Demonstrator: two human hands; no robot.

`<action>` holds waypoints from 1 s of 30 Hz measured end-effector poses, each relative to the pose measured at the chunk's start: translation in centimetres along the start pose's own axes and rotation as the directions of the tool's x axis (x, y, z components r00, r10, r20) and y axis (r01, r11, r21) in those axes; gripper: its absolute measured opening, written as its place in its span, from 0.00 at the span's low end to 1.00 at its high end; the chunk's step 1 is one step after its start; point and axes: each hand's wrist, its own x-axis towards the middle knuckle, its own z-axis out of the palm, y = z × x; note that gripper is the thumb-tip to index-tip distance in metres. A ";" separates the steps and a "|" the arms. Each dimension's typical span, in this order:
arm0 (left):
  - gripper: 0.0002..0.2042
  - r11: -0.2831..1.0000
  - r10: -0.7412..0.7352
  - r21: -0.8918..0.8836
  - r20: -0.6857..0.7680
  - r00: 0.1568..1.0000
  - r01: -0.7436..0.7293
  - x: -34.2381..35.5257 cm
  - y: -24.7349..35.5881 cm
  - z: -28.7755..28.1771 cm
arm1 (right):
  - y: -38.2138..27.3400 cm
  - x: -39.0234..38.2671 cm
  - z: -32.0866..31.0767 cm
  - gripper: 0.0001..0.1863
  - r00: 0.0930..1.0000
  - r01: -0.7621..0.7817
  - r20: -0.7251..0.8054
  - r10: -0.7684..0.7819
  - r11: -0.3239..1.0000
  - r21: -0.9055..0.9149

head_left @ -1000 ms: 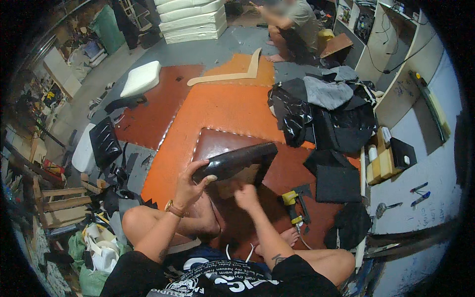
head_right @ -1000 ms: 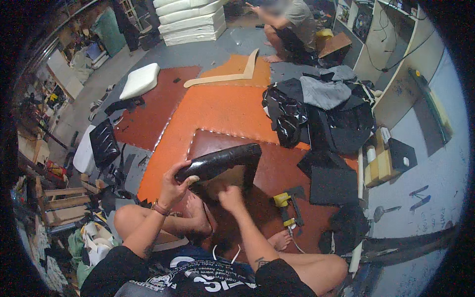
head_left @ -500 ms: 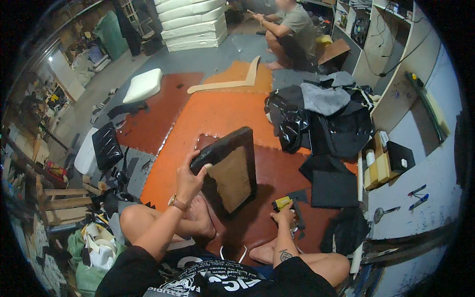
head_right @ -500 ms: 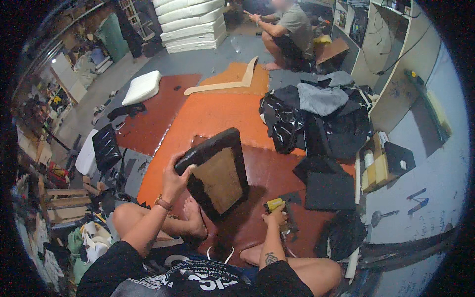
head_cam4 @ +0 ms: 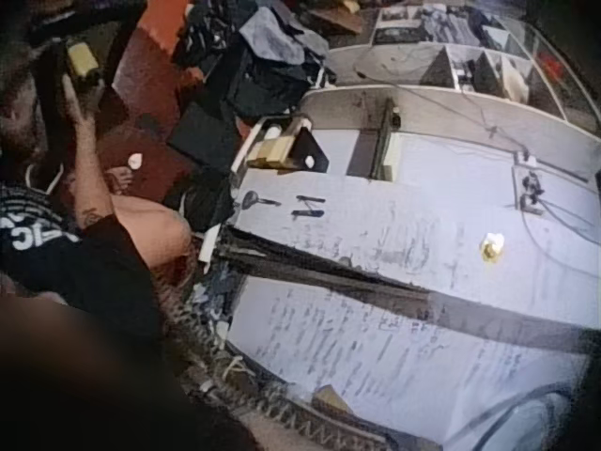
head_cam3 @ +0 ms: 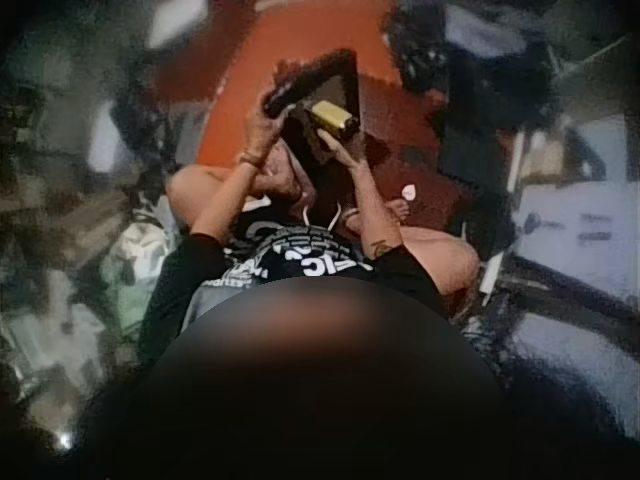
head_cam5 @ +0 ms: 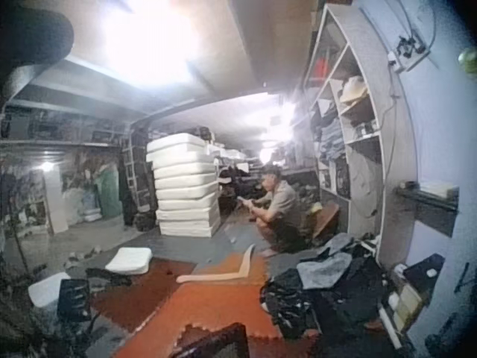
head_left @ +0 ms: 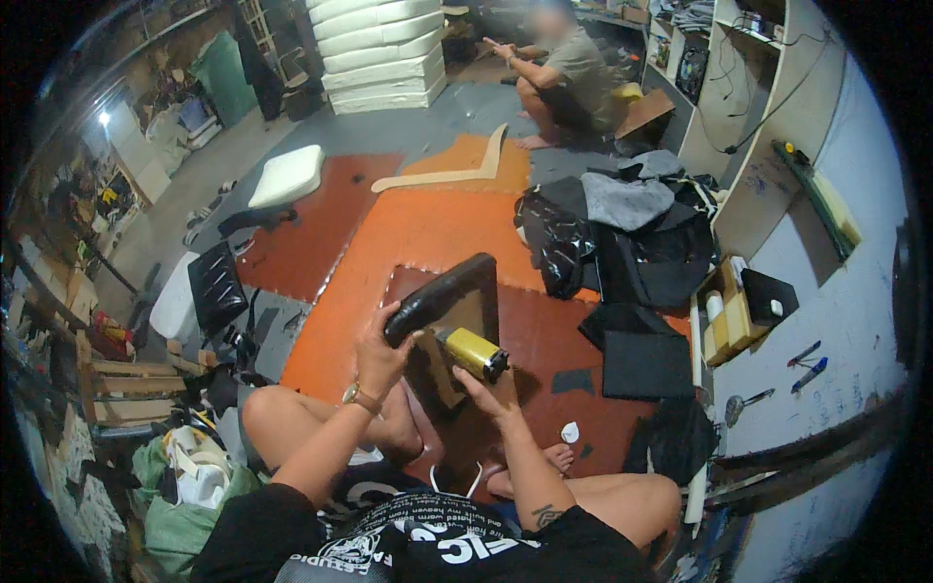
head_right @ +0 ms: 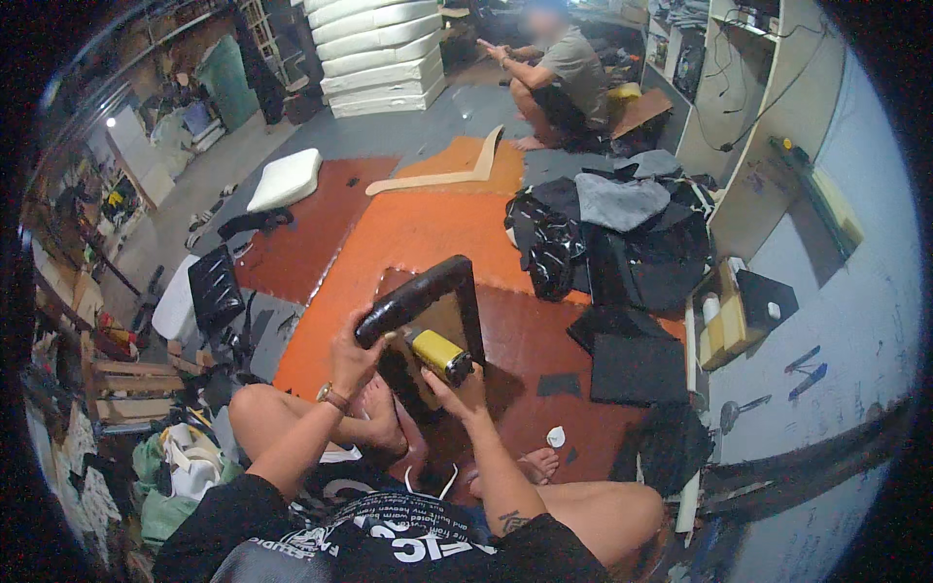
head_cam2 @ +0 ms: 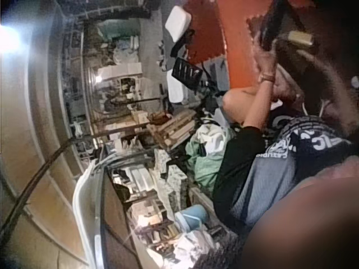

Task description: The person sits on the floor and uses a staple gun to attach black leather to a rectangular wooden board. They repeatedly staple along the edges, flip the board to work on different sides, and smooth the leather with their hands. Another person is visible in the background using a phone.

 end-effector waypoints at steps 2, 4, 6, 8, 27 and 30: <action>0.27 0.999 0.017 0.032 -0.005 1.000 -0.017 -0.8 -0.3 -0.1 | -1.7 -0.3 0.9 0.22 1.000 0.015 -0.001 -0.015 0.992 0.122; 0.26 0.998 -0.069 0.010 0.033 0.997 0.068 -1.5 1.0 0.2 | -0.9 0.1 0.8 0.22 0.999 0.050 0.018 -0.050 0.999 0.015; 0.26 0.998 -0.062 0.015 0.023 0.998 0.062 -1.5 1.3 0.1 | -0.2 0.0 0.9 0.21 0.997 0.044 0.060 -0.039 0.996 -0.080; 0.27 0.997 -0.078 0.028 0.027 0.997 0.077 -1.8 0.7 -0.1 | -0.2 -0.4 1.1 0.21 0.993 0.010 0.115 0.009 0.986 -0.166; 0.33 0.932 -0.363 0.212 0.523 0.771 0.295 9.5 -0.5 -3.7 | 3.7 -1.6 -0.6 0.23 0.974 -0.191 -0.130 0.187 0.982 -0.014; 0.37 0.968 -0.071 0.244 0.479 0.875 -0.055 5.0 -0.3 -1.8 | 1.9 -1.3 -2.5 0.23 0.946 -0.246 -0.181 0.270 0.958 0.144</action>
